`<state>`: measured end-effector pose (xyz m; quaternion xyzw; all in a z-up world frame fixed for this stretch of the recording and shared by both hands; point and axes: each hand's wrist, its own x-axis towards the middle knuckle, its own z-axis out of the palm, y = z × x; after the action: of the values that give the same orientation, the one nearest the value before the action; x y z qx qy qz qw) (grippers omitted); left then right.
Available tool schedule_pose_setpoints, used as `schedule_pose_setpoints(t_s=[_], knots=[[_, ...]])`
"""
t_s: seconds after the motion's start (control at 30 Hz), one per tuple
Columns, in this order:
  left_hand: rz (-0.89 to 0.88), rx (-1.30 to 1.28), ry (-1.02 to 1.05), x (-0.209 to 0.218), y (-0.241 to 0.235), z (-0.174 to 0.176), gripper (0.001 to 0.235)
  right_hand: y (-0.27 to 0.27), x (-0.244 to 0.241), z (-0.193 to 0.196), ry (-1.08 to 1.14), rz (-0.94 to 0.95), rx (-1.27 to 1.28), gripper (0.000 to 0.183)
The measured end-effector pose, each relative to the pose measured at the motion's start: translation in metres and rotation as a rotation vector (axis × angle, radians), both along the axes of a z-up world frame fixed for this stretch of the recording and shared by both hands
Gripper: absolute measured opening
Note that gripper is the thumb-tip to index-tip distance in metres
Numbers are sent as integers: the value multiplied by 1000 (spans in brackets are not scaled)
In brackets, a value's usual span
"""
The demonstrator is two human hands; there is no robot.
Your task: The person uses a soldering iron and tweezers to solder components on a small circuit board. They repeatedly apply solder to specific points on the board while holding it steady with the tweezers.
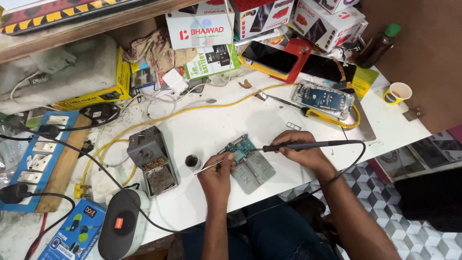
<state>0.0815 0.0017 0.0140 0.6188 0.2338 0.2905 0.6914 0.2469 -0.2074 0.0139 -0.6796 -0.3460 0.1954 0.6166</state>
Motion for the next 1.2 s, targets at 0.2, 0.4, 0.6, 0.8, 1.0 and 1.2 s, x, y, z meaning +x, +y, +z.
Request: schedule_pose_setpoints(t_s=[0.2,0.4,0.6,0.8,1.0,1.2], knots=[[-63,-3,-3,0,2,-3,24,-1,0,-2,6,16,32,22],[-50,25,36,0,0,-4,22,-1,0,-4,27,-6,22,19],[-47,29,14,1,0,-2,21,-1,-1,-2,24,-6,8,21],[-40,58,1,1,0,-1,21,-2,-2,1,-14,6,0,22],[-44,76,63,1,0,3,22,1,-2,1,0,-29,-18,21],[-45,38,20,-1,-1,5,24,-1,-3,3,-25,-5,37,20]])
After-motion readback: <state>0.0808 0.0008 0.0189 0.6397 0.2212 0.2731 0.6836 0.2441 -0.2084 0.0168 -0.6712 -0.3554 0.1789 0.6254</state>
